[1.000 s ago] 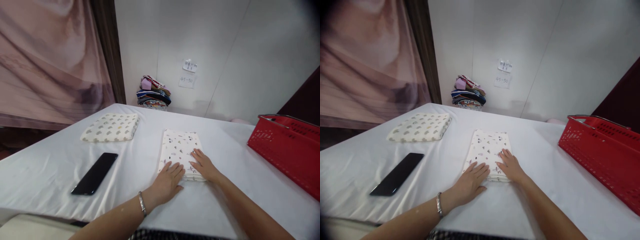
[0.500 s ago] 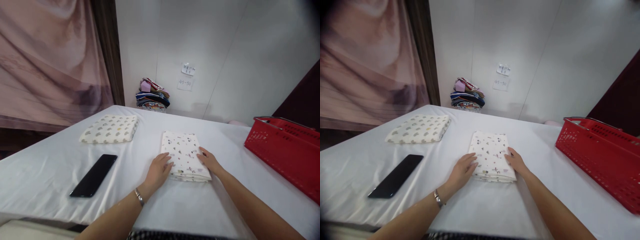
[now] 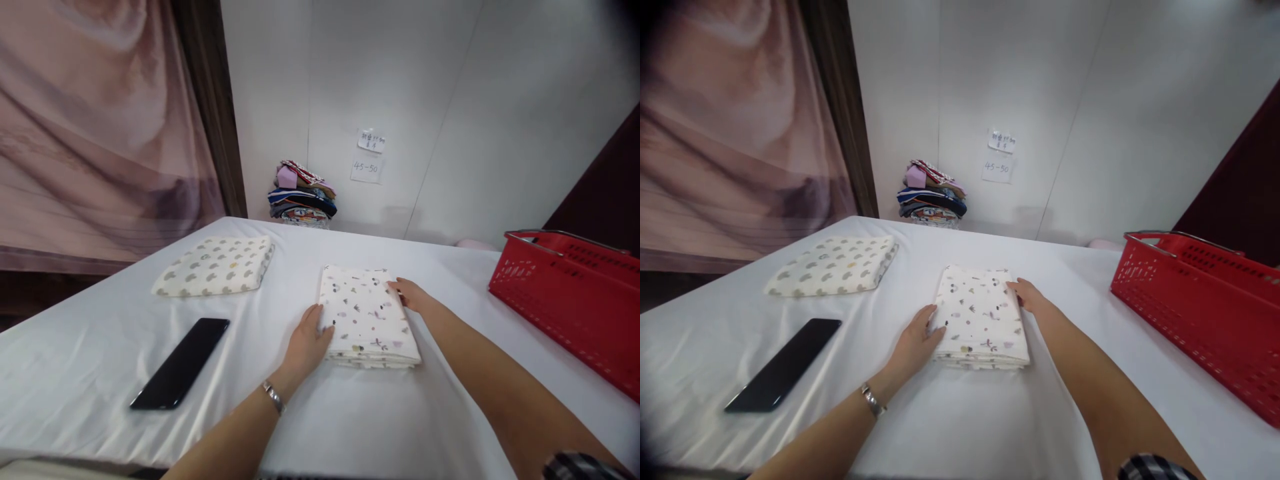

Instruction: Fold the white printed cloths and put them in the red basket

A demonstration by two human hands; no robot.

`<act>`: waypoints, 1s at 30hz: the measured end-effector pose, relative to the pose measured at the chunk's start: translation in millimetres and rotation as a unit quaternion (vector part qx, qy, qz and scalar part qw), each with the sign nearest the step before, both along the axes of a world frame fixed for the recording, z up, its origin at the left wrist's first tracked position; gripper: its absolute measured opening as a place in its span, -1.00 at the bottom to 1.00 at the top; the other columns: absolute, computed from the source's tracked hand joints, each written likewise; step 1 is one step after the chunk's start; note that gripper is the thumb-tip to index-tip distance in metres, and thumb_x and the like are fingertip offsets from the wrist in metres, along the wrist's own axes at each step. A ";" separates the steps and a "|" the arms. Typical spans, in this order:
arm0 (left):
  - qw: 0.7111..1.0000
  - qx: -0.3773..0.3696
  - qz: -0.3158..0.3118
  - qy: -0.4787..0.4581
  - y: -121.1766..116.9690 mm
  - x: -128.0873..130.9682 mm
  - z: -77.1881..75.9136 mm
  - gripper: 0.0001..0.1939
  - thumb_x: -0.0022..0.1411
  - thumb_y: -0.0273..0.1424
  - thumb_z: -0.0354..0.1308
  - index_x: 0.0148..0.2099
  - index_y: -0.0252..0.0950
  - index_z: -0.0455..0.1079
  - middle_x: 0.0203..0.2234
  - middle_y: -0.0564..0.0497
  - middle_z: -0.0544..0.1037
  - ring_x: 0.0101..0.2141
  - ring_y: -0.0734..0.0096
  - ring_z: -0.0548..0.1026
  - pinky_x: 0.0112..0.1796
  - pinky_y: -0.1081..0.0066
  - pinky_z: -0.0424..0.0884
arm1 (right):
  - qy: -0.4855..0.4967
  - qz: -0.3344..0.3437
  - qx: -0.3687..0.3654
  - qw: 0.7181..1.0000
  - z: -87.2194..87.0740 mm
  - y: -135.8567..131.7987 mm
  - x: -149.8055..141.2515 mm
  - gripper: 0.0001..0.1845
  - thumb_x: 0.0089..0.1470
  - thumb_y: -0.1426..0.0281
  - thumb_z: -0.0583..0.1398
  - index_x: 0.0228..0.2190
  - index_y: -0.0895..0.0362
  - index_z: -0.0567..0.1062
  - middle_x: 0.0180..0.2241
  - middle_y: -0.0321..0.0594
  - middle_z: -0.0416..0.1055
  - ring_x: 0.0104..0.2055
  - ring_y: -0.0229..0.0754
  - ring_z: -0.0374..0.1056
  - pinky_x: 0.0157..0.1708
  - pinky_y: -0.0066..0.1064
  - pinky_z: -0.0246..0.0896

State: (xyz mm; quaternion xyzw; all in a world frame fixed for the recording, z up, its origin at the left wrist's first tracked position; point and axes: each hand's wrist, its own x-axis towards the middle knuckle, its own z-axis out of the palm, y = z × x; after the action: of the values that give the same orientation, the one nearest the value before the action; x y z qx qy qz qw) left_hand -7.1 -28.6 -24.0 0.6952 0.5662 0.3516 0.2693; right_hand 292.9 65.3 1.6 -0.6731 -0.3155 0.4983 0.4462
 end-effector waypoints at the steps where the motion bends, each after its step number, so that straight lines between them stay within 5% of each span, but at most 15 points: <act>1: 1.000 -0.005 -0.002 -0.001 -0.6 0.1 1.9 -0.46 0.16 -0.26 0.03 0.18 -0.28 0.17 0.14 -0.12 0.27 -0.11 0.26 0.44 -0.08 0.26 0.36 | 0.011 0.002 -0.003 1.000 -1.0 3.6 1.1 -0.31 -0.02 0.42 0.24 0.14 0.20 0.18 -0.18 -0.01 0.46 -0.39 -0.19 0.41 -0.39 -0.36 0.36; 7: 0.995 -0.082 0.022 -0.049 1.9 -1.3 6.3 -0.33 0.09 -0.26 0.10 0.24 -0.25 0.05 0.08 -0.09 0.34 -0.19 0.31 0.45 -0.14 0.32 0.35 | 0.075 0.030 -0.030 0.996 -0.3 10.7 5.1 -0.74 0.07 0.39 0.18 -0.19 0.25 0.44 -0.45 -0.15 0.48 -0.45 -0.20 0.41 -0.36 -0.38 0.39; 14: 0.987 -0.130 0.022 -0.090 6.6 -4.5 0.2 -0.31 0.07 -0.31 0.11 0.25 -0.16 0.03 0.04 -0.04 0.37 -0.29 0.40 0.47 -0.19 0.39 0.35 | 0.162 0.098 -0.083 0.978 4.5 13.1 3.9 -0.71 0.09 0.34 0.18 -0.16 0.25 0.42 -0.35 -0.07 0.53 -0.30 -0.12 0.47 -0.19 -0.28 0.36; 19: 0.986 -0.146 0.004 -0.076 15.4 -8.2 0.8 -0.28 0.05 -0.43 0.04 0.28 -0.15 -0.04 0.07 -0.02 0.36 -0.25 0.41 0.47 -0.20 0.42 0.35 | 0.192 0.110 -0.047 0.974 -2.3 11.0 5.3 -0.70 0.07 0.40 0.17 -0.13 0.24 0.40 -0.31 -0.06 0.54 -0.27 -0.09 0.47 -0.19 -0.26 0.36; 26: 0.990 -0.008 -0.052 0.133 116.4 -23.6 50.1 -0.24 0.06 -0.52 0.03 0.30 -0.07 -0.07 0.04 0.06 0.42 -0.15 0.36 0.46 -0.09 0.41 0.29 | 0.163 0.037 0.063 0.984 -20.2 -30.3 4.0 -0.70 0.00 0.38 0.22 -0.17 0.06 0.37 -0.30 -0.24 0.53 -0.40 -0.23 0.44 -0.56 -0.49 0.31; 30: 0.989 -0.002 0.004 0.150 162.8 -19.5 43.7 -0.34 0.07 -0.45 0.08 0.24 -0.24 0.09 0.03 -0.11 0.42 -0.15 0.26 0.48 -0.15 0.36 0.35 | 0.144 0.017 0.055 0.988 -24.1 -66.6 5.1 -0.47 -0.04 0.29 0.26 -0.03 0.00 0.24 -0.27 -0.20 0.51 -0.37 -0.19 0.45 -0.62 -0.49 0.27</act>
State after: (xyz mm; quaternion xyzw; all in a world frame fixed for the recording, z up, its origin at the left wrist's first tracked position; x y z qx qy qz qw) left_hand -26.5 134.2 19.7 0.7372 0.6036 0.2433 0.1817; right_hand 298.0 -1.3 -22.5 -0.5633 -0.2863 0.5790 0.5153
